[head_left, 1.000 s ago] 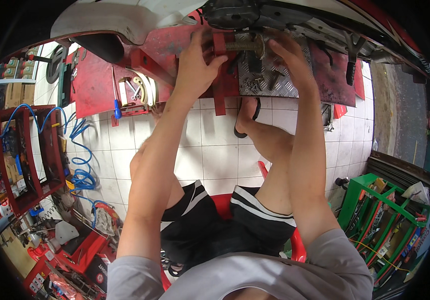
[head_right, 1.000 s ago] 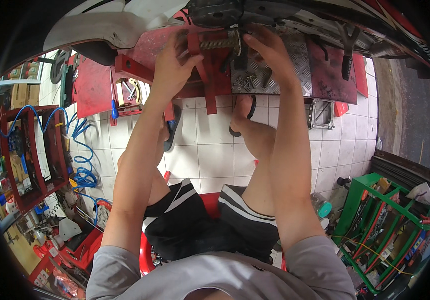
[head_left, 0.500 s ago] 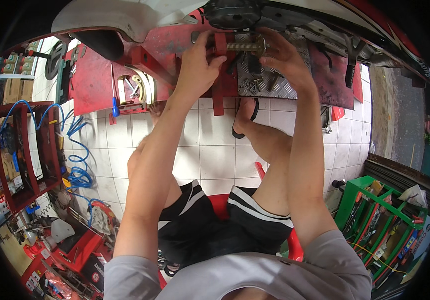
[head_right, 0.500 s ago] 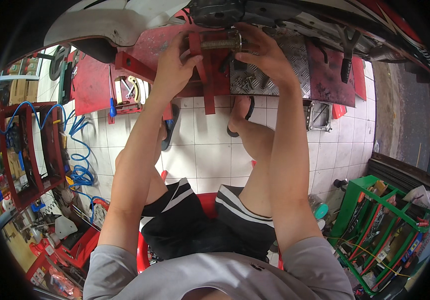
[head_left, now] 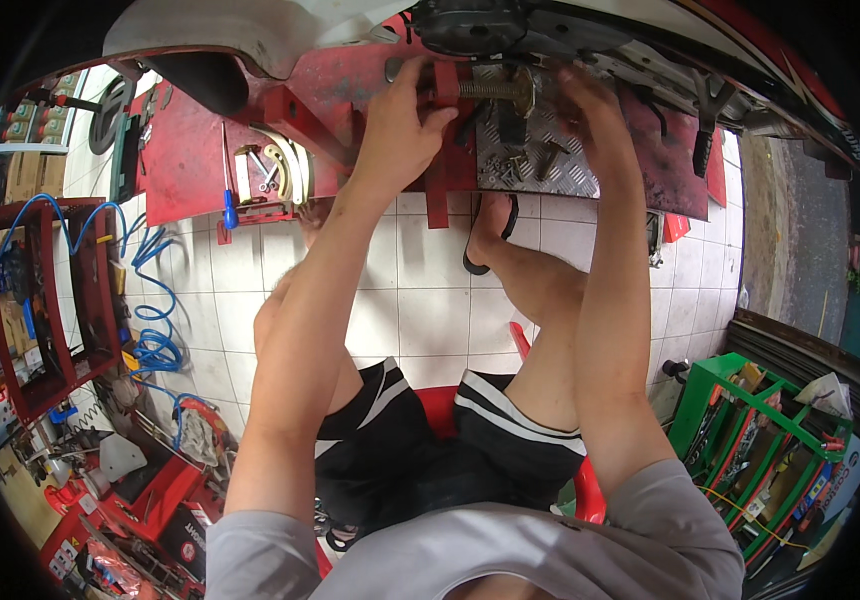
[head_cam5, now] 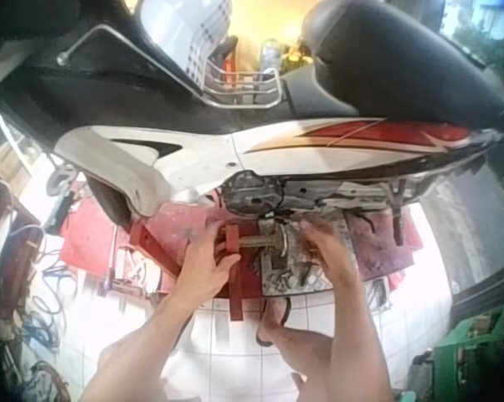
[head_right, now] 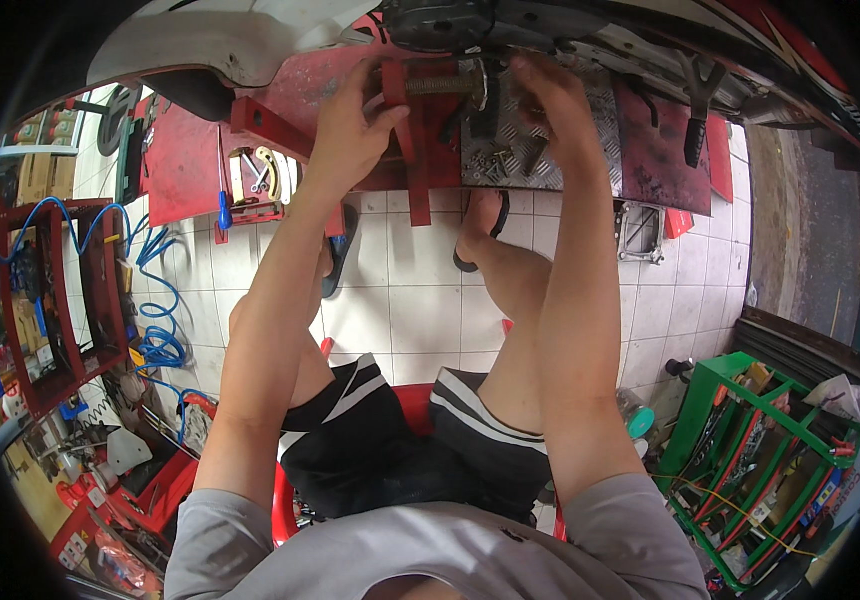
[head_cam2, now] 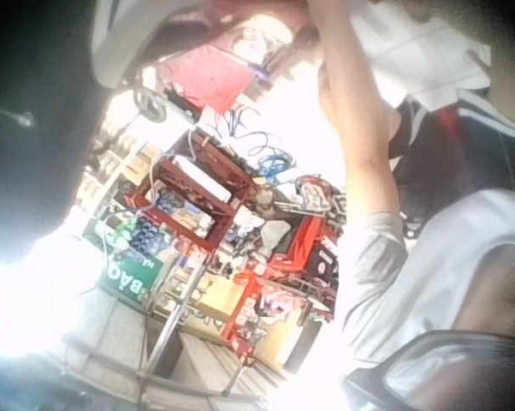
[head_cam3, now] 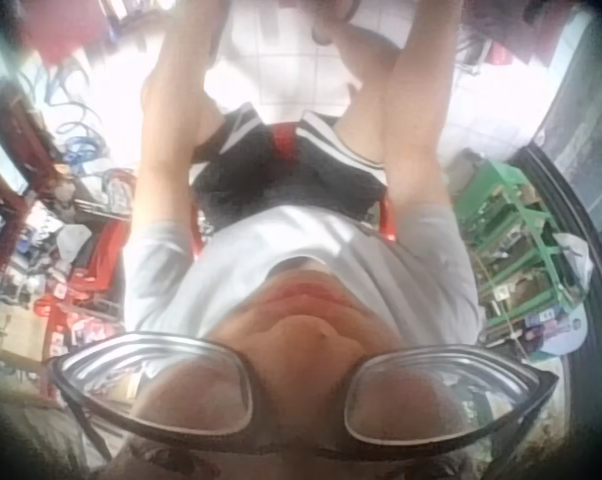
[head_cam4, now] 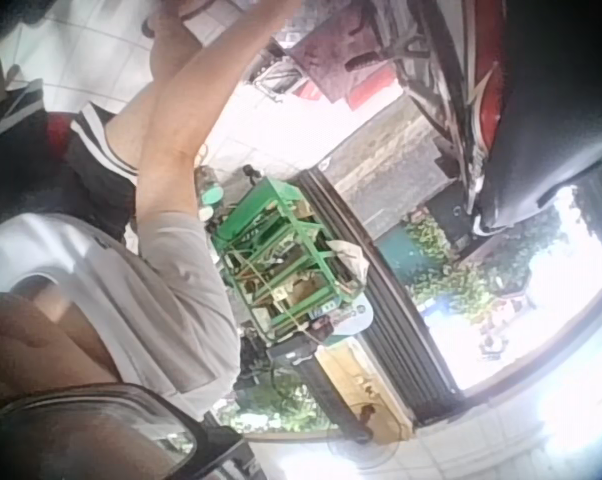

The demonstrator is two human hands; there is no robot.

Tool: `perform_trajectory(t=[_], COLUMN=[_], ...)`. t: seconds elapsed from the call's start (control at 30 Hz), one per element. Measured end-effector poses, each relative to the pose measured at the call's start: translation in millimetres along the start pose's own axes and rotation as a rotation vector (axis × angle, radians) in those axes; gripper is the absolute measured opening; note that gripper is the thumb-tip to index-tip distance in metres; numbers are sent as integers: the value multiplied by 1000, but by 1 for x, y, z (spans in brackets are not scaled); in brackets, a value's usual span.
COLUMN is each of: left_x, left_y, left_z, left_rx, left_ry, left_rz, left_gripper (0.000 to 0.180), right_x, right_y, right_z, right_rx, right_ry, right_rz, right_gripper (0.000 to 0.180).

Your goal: The person sits on a low stool and works on the brake assembly of a scooter. They handle brake shoes and springs, placing them into a red bench vise and manipulating them with their hands.

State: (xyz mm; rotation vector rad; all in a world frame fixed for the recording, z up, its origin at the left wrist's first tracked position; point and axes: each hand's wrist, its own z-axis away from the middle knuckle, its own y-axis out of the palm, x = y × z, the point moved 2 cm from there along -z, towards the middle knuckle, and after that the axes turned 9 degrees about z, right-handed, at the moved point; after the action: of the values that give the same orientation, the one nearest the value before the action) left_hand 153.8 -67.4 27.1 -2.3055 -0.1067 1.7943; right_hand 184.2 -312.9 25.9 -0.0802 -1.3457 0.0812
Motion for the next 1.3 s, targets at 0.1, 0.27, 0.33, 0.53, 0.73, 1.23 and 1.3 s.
perform_trajectory(t=[0.1,0.27,0.33,0.53,0.73,1.23,1.3], left_x=[-2,-1,-2,-2,0,1,4], left_y=[1,1,2,1,0,5,0], left_z=[0,-2,-1,0,-1,-1,1], left_rx=[-2,-11,-7,-6,-4,8,-14], left_ry=[2,65,59,55,55,67,88], left_rz=[-62,-7,3,-18,-35,-11,-40], left_gripper=[60,60,59,56,56,56,56], right_x=[5,6,6,7,9,-9,7], right_y=[20,1,3,12,15,14,21], right_z=[10,0,1,5,5,-9,4], right_rx=[21,71,58,127,74,-138,41], right_ry=[-179,38,0,-154,-251,-193,-209], right_rz=[140,320,260,248,195,584,229], right_gripper=[51,58,59,60,54,53,53])
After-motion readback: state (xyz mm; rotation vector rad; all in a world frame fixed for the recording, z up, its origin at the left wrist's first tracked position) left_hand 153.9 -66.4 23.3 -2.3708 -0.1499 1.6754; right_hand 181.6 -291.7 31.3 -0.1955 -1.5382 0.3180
